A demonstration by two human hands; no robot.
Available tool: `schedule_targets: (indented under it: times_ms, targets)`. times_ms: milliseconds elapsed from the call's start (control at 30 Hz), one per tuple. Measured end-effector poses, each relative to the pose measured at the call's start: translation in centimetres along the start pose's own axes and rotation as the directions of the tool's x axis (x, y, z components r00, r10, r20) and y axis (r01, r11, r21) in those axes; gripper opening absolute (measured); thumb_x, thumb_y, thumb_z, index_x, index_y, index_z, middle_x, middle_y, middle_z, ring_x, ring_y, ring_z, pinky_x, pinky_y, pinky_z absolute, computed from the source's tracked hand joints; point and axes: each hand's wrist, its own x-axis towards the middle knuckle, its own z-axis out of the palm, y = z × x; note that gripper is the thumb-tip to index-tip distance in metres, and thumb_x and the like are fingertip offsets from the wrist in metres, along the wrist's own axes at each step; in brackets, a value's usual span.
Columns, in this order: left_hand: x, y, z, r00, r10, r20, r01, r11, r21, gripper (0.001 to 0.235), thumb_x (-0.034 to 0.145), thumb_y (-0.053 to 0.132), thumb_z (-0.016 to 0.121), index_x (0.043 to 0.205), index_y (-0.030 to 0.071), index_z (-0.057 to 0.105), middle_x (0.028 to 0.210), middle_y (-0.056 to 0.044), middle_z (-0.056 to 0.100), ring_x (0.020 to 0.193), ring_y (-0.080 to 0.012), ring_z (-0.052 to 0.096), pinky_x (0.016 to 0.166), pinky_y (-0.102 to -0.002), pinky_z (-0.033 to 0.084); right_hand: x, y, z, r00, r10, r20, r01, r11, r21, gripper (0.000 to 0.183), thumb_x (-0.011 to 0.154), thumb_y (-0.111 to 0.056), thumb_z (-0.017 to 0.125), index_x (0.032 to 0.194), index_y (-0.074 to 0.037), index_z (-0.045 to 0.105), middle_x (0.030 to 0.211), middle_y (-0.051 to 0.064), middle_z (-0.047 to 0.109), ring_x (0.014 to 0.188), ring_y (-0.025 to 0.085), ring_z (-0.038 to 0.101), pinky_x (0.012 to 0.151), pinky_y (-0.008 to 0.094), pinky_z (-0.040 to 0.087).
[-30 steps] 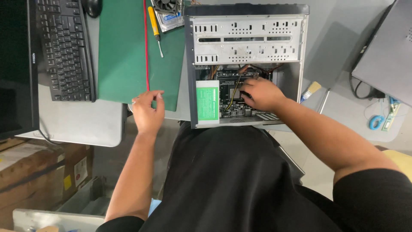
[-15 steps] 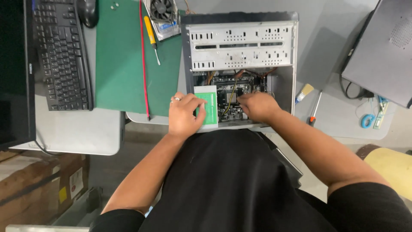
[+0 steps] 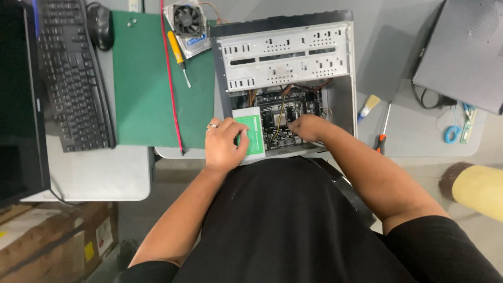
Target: The person installs a power supply unit into a desktop computer case, connects cables to the motherboard, and secures the unit with a screwdriver. They then insert a graphics card into a motherboard slot and use a brush to clean dust from the interior.
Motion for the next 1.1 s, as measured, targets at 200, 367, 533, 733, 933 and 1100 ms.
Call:
schedule_targets:
  times_ms: [200, 367, 533, 733, 933, 1100]
  targets:
    - [1.0, 1.1, -1.1, 0.997, 0.004, 0.073, -0.002, 1.0, -0.027, 0.013, 0.08, 0.008, 0.053, 0.073, 0.014, 0.063, 0.063, 0.002, 0.053, 0.055, -0.0172, 0.048, 0.061, -0.025, 0.037, -5.8, -4.9, -4.0, 0.997, -0.015, -0.081, 0.011, 0.998, -0.055, 0.038, 0.089, -0.032, 0.042, 0.114, -0.015, 0.064, 0.107, 0.01, 0.065, 0.097, 0.032, 0.061, 0.086, 0.043, 0.047]
    - [0.7, 0.7, -0.6, 0.998, 0.044, 0.052, -0.043, 0.999, -0.013, 0.009, 0.079, 0.009, 0.056, 0.074, 0.014, 0.062, 0.064, 0.003, 0.051, 0.055, -0.0176, 0.05, 0.063, -0.025, 0.036, -5.9, -5.2, -3.9, 1.0, -0.017, 0.023, 0.021, 0.985, -0.171, 0.039, 0.091, -0.031, 0.039, 0.118, -0.012, 0.06, 0.11, 0.011, 0.064, 0.101, 0.029, 0.06, 0.088, 0.042, 0.047]
    - [0.7, 0.6, -0.4, 0.997, 0.062, 0.048, -0.061, 0.998, -0.028, 0.01, 0.08, 0.008, 0.056, 0.074, 0.013, 0.062, 0.063, 0.004, 0.05, 0.055, -0.0162, 0.05, 0.063, -0.024, 0.034, -4.9, -5.5, -2.4, 0.995, -0.092, 0.03, 0.096, 0.879, -0.467, 0.029, 0.086, -0.021, 0.046, 0.104, -0.009, 0.065, 0.09, 0.012, 0.067, 0.084, 0.026, 0.064, 0.076, 0.04, 0.052]
    - [1.2, 0.9, -0.7, 0.994, 0.075, 0.079, -0.075, 0.997, -0.003, 0.01, 0.08, 0.008, 0.056, 0.072, 0.011, 0.061, 0.064, 0.001, 0.051, 0.057, -0.0173, 0.05, 0.064, -0.027, 0.035, -8.5, -4.4, -5.4, 0.978, -0.21, -0.014, 0.201, 0.952, -0.232, 0.038, 0.091, -0.03, 0.043, 0.113, -0.005, 0.06, 0.094, 0.017, 0.066, 0.089, 0.033, 0.063, 0.08, 0.044, 0.048]
    - [0.8, 0.8, -0.1, 0.999, -0.014, 0.029, 0.016, 0.996, -0.087, 0.01, 0.079, 0.009, 0.058, 0.075, 0.016, 0.063, 0.068, 0.004, 0.056, 0.059, -0.0182, 0.05, 0.063, -0.025, 0.038, -7.7, 8.6, -2.1, 0.026, 0.462, -0.886, 0.792, 0.532, 0.301, 0.033, 0.099, -0.014, 0.041, 0.073, -0.002, 0.058, 0.045, 0.002, 0.031, 0.042, 0.009, 0.034, 0.047, 0.02, 0.03]
    - [0.4, 0.6, -0.1, 0.997, 0.036, 0.066, -0.031, 0.997, -0.068, 0.01, 0.079, 0.008, 0.058, 0.073, 0.014, 0.062, 0.065, 0.003, 0.054, 0.057, -0.017, 0.051, 0.064, -0.026, 0.036, -4.9, 15.8, 4.2, 0.583, 0.682, -0.441, -0.414, 0.717, 0.56, 0.059, 0.079, -0.07, 0.053, 0.095, -0.013, 0.056, 0.092, 0.014, 0.064, 0.095, 0.034, 0.06, 0.082, 0.045, 0.046]
